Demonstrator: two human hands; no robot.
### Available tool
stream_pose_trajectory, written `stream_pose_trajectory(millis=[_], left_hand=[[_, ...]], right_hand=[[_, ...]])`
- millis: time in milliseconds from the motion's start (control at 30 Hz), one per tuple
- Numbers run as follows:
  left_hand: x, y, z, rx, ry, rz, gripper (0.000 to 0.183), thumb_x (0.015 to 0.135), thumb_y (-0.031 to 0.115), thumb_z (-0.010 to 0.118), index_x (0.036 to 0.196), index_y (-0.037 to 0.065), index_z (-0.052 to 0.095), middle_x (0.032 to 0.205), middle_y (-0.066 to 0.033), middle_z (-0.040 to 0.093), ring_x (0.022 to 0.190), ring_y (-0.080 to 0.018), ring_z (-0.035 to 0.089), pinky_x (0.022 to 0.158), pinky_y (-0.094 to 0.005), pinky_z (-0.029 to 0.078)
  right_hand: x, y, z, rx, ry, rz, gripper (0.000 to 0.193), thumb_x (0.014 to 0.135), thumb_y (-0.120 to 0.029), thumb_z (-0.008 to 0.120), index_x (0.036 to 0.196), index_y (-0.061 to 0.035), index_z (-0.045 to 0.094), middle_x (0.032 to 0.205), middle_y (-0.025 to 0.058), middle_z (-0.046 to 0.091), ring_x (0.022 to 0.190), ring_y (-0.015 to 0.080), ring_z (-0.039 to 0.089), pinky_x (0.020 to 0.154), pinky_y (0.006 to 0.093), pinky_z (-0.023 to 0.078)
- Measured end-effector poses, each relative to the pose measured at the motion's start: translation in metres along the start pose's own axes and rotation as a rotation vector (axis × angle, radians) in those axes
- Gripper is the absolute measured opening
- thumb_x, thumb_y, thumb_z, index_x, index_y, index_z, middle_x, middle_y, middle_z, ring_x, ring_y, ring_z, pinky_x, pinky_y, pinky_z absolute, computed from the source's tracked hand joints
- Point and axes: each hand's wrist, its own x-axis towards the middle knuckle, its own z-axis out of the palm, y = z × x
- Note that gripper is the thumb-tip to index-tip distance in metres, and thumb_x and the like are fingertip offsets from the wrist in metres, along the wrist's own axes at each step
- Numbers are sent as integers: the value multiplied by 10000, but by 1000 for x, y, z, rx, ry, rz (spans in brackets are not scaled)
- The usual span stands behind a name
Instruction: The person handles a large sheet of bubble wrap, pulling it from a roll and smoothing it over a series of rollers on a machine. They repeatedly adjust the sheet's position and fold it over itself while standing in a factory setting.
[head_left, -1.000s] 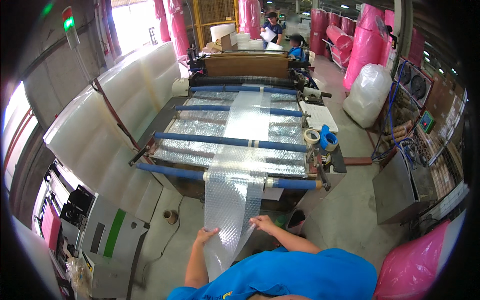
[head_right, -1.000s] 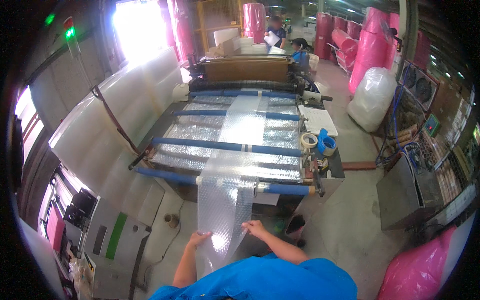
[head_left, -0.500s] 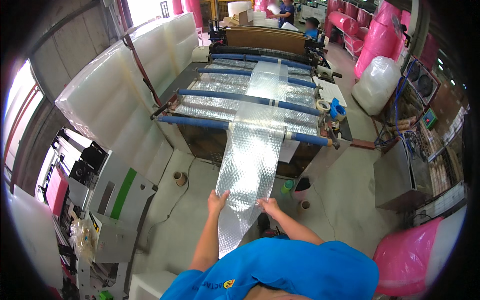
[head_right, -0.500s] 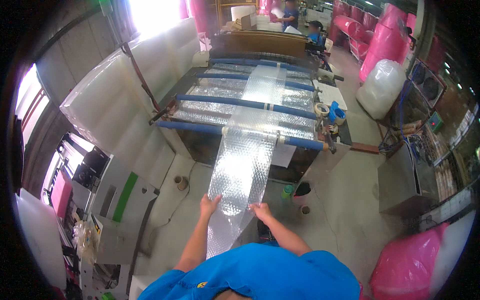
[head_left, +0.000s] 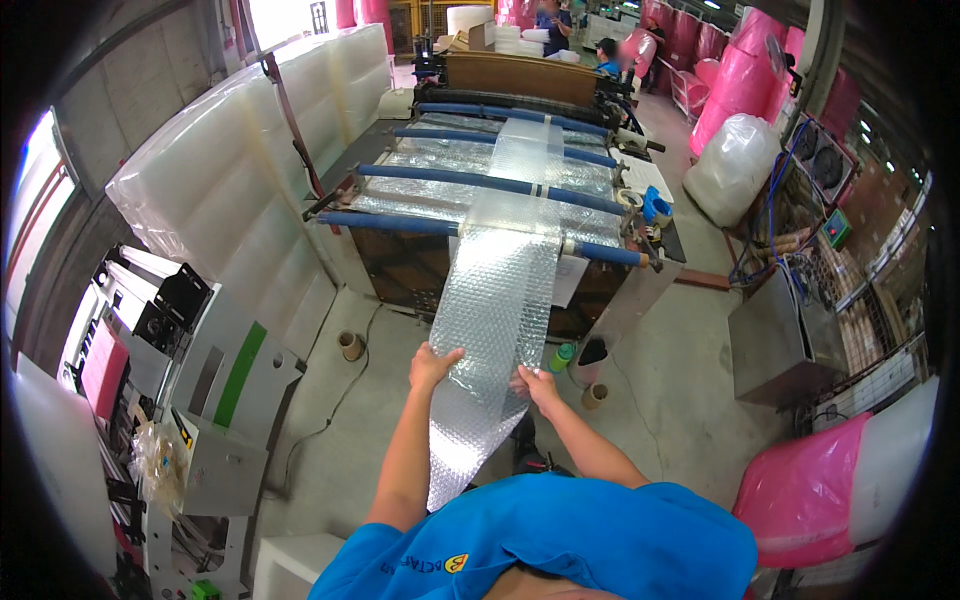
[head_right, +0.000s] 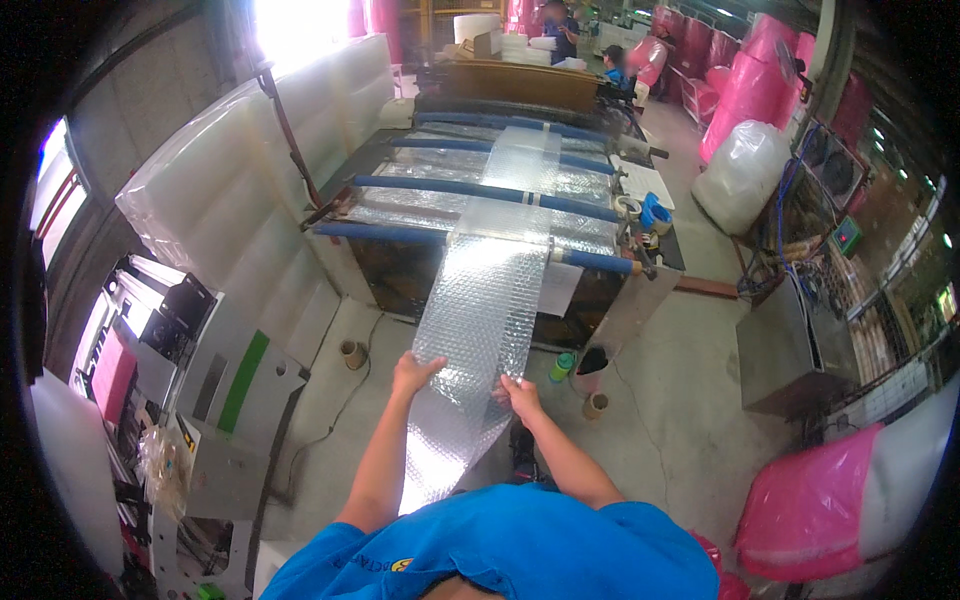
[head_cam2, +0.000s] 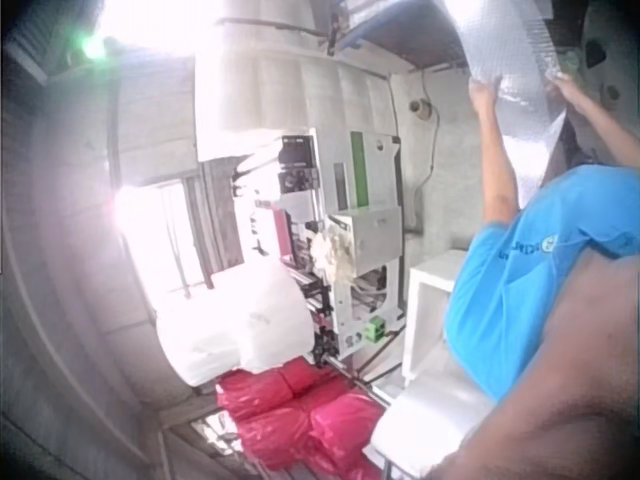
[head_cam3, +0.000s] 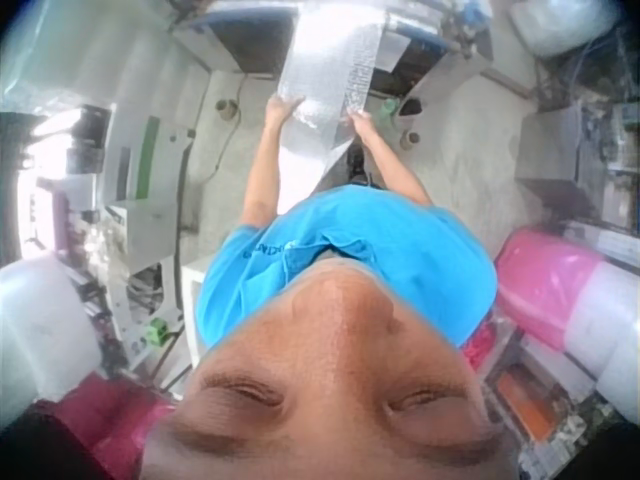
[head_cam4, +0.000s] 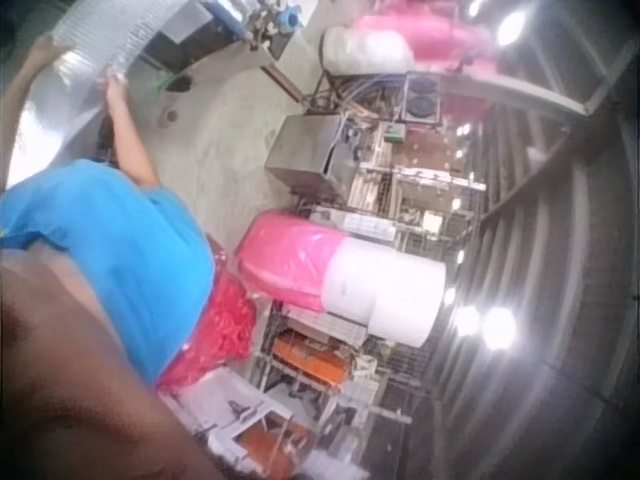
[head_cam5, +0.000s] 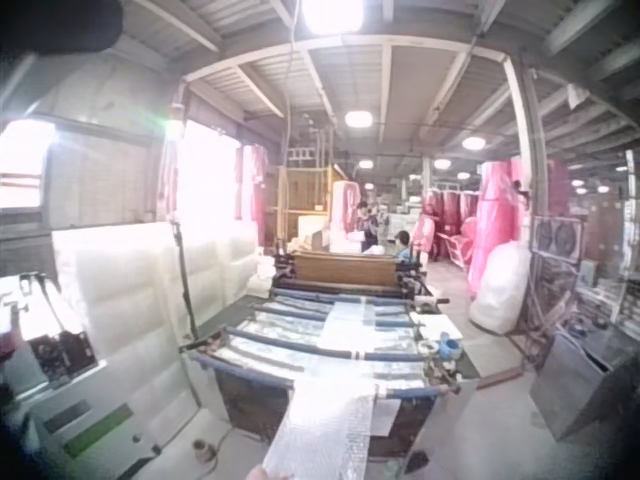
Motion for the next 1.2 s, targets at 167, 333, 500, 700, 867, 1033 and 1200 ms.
stream_pose_trajectory(millis=[167,333,500,700,867,1033,1200], left_hand=[[4,-8,6,6,-15,-12,643,570,479,644,999,32,470,956,-154,548,909,-283,519,768,-359,400],[22,-33,28,36,-4,-18,614,623,470,606,1013,23,450,976,-182,532,931,-305,503,779,-364,394],[41,-49,50,-28,-41,-70,631,609,431,642,1023,-11,468,994,-195,525,948,-293,502,795,-350,391],[77,-77,84,-95,-179,-196,560,603,396,667,973,-1,527,955,-170,555,922,-259,525,791,-327,398],[84,-67,96,-51,-200,-218,566,609,405,663,963,-17,531,942,-164,562,906,-246,535,777,-322,409],[139,-47,112,-37,-161,-194,600,612,414,657,961,-51,509,923,-191,559,901,-268,533,761,-337,413],[182,-3,123,-88,-29,-90,577,613,412,657,938,-42,510,889,-189,566,864,-280,545,739,-342,418]], right_hand=[[5,6,-2,-30,10,-2,250,799,-256,502,815,-10,540,718,80,587,617,137,558,542,245,445],[23,22,-10,-104,5,20,245,803,-251,495,826,-11,533,750,81,589,642,139,565,550,248,450],[49,32,-30,-324,-98,129,279,790,-309,502,818,-40,566,765,46,597,625,114,529,563,243,425],[97,44,-54,-600,-245,336,263,745,-358,549,803,-111,617,779,-15,603,635,102,535,563,246,418],[132,69,-72,-835,-382,325,290,711,-375,584,851,-124,625,793,-5,608,642,103,548,533,245,414],[167,12,-78,-665,-352,365,308,718,-389,571,872,-127,622,767,-14,595,681,92,521,537,234,428],[217,-25,-92,-642,-298,312,364,710,-392,580,895,-80,607,777,24,591,703,107,534,576,243,447]])
